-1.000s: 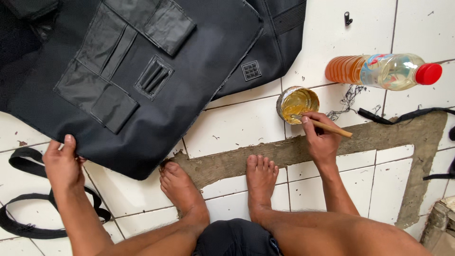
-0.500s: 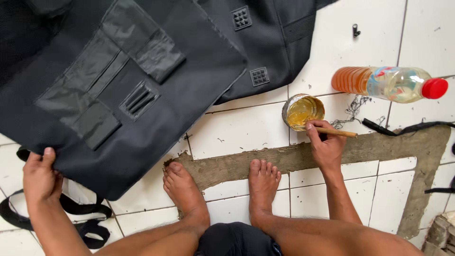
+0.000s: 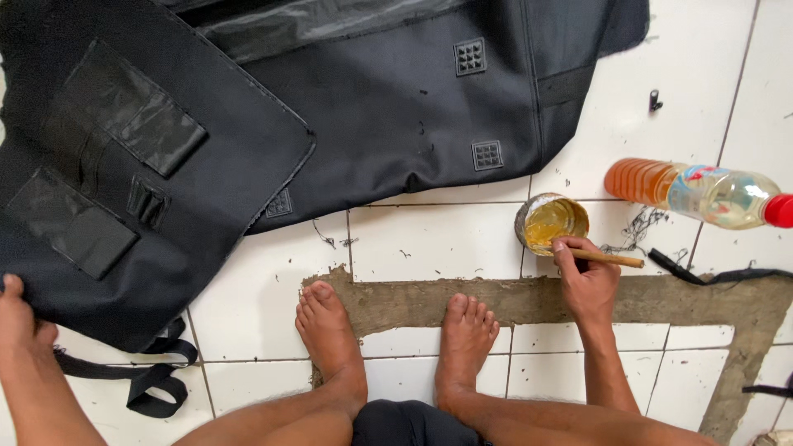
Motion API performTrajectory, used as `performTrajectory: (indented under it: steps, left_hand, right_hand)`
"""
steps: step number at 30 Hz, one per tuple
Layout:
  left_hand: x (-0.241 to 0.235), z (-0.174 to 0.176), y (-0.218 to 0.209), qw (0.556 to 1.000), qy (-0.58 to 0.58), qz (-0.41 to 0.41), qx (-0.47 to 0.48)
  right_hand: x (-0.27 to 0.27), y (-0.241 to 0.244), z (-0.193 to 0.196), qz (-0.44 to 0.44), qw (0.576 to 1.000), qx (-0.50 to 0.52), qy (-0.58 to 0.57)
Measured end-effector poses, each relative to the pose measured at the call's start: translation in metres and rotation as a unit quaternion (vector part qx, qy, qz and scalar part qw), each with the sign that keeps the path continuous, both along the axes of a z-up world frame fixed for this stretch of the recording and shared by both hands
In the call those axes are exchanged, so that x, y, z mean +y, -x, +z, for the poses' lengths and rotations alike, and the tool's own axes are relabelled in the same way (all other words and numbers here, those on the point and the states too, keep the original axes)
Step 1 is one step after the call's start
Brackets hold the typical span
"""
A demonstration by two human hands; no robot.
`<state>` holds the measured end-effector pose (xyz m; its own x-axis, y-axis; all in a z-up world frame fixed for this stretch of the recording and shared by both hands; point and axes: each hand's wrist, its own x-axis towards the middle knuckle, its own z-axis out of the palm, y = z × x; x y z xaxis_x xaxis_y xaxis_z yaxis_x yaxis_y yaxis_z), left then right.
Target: The person applies a yellowish substance to the edge of a black bag strap using a small brush. They hold the strap with one hand and paint along its length, occasionally dipping the brush into a small container of the substance.
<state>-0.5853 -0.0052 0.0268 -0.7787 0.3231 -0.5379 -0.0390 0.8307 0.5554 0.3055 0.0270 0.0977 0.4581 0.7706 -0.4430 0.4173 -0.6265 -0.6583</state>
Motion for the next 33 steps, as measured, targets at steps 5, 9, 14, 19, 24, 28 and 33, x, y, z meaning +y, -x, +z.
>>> performTrajectory:
  steps: [5, 9, 14, 19, 24, 28, 33]
  left_hand:
    - [0.043, -0.015, 0.013, 0.995, 0.04, -0.068, 0.066]
    - [0.058, -0.027, 0.028, 0.973, -0.024, -0.197, 0.114]
    - [0.043, -0.026, 0.039, 0.993, -0.028, -0.103, 0.058]
    - [0.012, -0.003, 0.026, 0.989, -0.061, -0.102, 0.087]
    - [-0.003, 0.046, -0.014, 0.989, 0.013, -0.122, 0.082]
    - [-0.01, 0.052, -0.03, 0.998, -0.019, -0.064, 0.01]
    - [0.061, 0.157, -0.145, 0.996, 0.067, -0.046, -0.031]
  right_hand:
    - [0.003, 0.002, 0.008, -0.009, 0.999, 0.032, 0.004]
    - [-0.005, -0.005, 0.007, -0.105, 0.983, 0.139, -0.061]
    - [-0.015, -0.025, 0.034, -0.061, 0.992, -0.101, -0.045]
    - [0.053, 0.004, 0.101, 0.09, 0.983, -0.129, -0.093]
    - [0.171, 0.124, 0.168, 0.318, 0.92, 0.03, 0.228]
    - [0.225, 0.185, 0.1, 0.576, 0.792, -0.061, 0.194]
    - [0.291, 0.291, -0.015, 0.616, 0.783, -0.087, 0.01]
